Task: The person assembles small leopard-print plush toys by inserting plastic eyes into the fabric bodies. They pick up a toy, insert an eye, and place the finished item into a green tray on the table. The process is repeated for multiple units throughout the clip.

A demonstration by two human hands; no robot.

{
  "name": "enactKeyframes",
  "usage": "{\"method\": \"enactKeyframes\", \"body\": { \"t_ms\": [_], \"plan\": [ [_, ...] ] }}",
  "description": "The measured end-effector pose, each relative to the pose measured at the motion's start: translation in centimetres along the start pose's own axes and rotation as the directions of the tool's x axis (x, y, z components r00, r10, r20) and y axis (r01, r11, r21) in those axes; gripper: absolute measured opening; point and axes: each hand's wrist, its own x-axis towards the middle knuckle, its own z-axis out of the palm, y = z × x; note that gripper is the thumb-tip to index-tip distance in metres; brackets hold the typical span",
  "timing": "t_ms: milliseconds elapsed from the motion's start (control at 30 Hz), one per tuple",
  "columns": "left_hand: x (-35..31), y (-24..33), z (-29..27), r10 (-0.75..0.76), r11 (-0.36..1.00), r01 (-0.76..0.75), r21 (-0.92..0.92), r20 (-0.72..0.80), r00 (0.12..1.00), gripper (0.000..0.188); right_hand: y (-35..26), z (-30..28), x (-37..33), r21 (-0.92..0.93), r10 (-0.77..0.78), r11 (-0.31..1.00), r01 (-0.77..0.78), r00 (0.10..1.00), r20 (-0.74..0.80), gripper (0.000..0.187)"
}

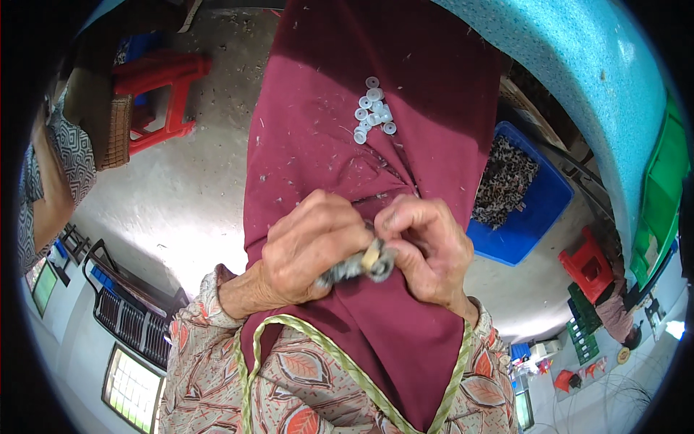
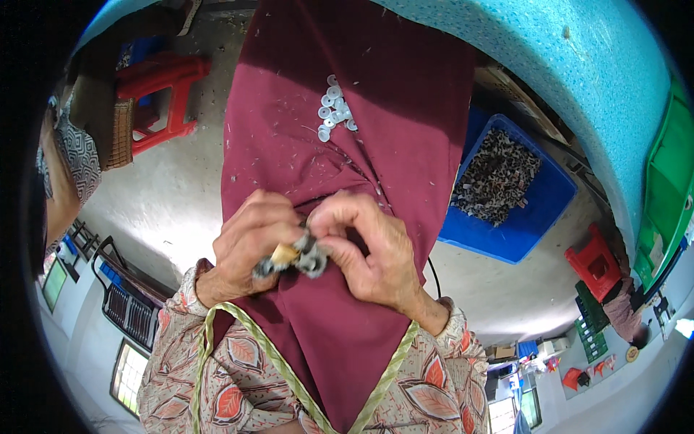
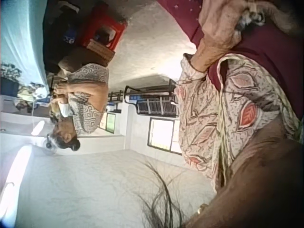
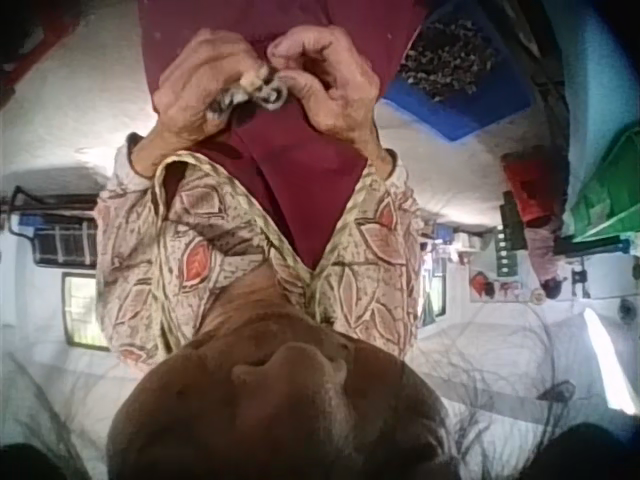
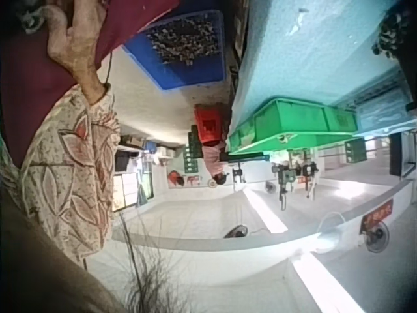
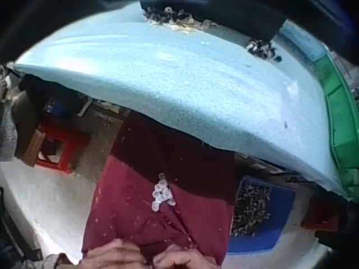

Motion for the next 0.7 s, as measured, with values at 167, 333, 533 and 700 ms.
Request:
{"method": "enactKeyframes", "body": {
  "t_ms": [167,333,533,700],
  "plan": [
    [-1.2,0.8,-1.8,0.049,0.998,-0.047,-0.029,0.081,0.996,0.043,-1.5,1.2,0.8,-0.070,-0.314,0.946,0.317,0.948,0.053,0.024],
    [-1.3,1.2,-1.7,0.002,0.979,-0.004,-0.204,-0.013,1.000,0.038,-1.5,1.3,0.9,-0.090,-0.404,0.905,0.416,0.906,0.126,0.022],
    [-1.6,0.7,-0.5,-0.059,0.947,0.014,-0.320,-0.132,0.990,0.024,-1.8,1.5,0.3,0.054,-0.198,0.979,0.194,0.978,0.072,0.021],
    [-1.4,1.1,-0.1,-0.080,0.946,0.055,-0.320,-0.065,0.995,0.010,-0.2,-0.6,-0.4,0.142,0.145,0.973,-0.184,0.959,0.244,0.018]
  ]
}}
